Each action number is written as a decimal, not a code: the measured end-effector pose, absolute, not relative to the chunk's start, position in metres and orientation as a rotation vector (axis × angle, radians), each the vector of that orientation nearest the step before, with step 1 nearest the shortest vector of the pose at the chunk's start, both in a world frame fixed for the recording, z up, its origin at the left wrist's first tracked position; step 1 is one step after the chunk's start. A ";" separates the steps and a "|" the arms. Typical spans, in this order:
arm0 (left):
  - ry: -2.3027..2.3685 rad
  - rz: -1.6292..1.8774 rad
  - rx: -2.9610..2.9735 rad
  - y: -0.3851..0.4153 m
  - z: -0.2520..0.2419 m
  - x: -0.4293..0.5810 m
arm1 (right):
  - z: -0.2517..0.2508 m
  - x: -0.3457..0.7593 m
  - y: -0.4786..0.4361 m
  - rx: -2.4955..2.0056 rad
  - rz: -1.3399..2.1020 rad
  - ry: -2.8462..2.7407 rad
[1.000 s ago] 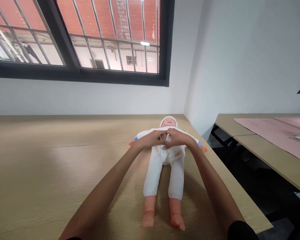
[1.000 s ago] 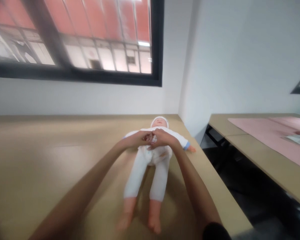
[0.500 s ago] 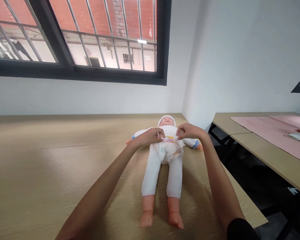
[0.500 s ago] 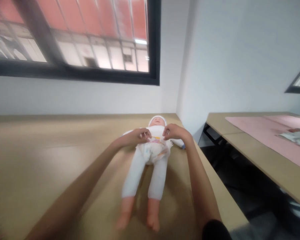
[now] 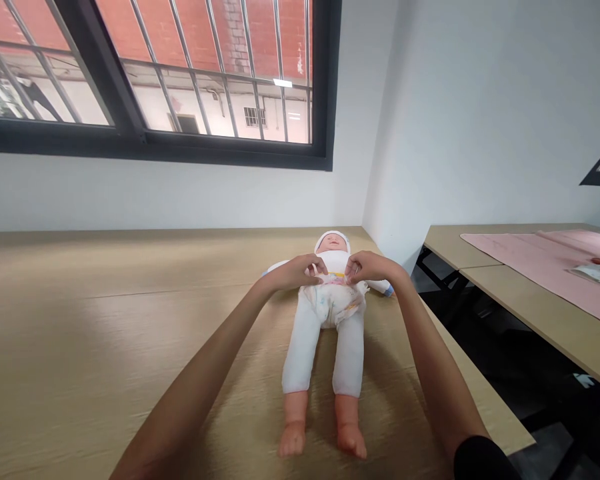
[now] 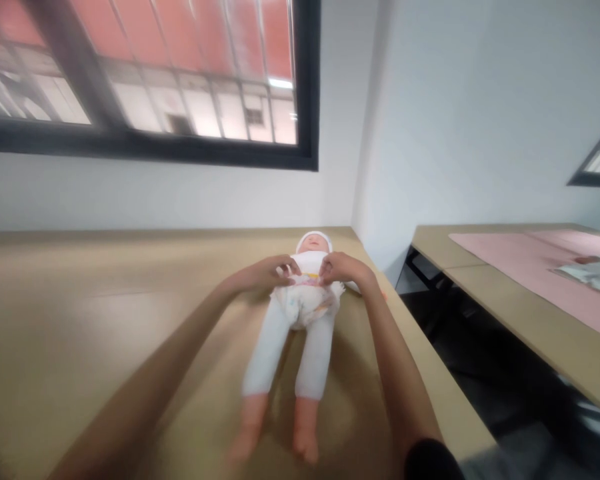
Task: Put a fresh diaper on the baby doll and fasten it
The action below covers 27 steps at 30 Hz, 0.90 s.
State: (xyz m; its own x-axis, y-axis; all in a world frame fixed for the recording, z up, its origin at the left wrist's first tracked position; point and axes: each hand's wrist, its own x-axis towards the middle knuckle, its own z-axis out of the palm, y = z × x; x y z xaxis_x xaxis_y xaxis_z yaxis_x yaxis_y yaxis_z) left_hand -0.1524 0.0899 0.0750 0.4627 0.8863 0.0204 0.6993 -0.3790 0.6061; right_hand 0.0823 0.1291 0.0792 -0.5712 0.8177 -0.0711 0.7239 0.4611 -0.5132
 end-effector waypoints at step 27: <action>1.222 0.545 2.203 0.092 0.074 -0.154 | 0.082 0.082 0.125 -1.355 0.777 -2.530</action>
State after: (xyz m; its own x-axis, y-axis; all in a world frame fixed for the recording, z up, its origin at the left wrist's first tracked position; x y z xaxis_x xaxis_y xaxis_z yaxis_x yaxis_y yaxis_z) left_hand -0.1539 0.0924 0.0744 0.5029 0.8606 0.0803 0.6343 -0.4306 0.6421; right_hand 0.0820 0.1250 0.0824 -0.5733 0.8139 -0.0942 0.7266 0.4519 -0.5175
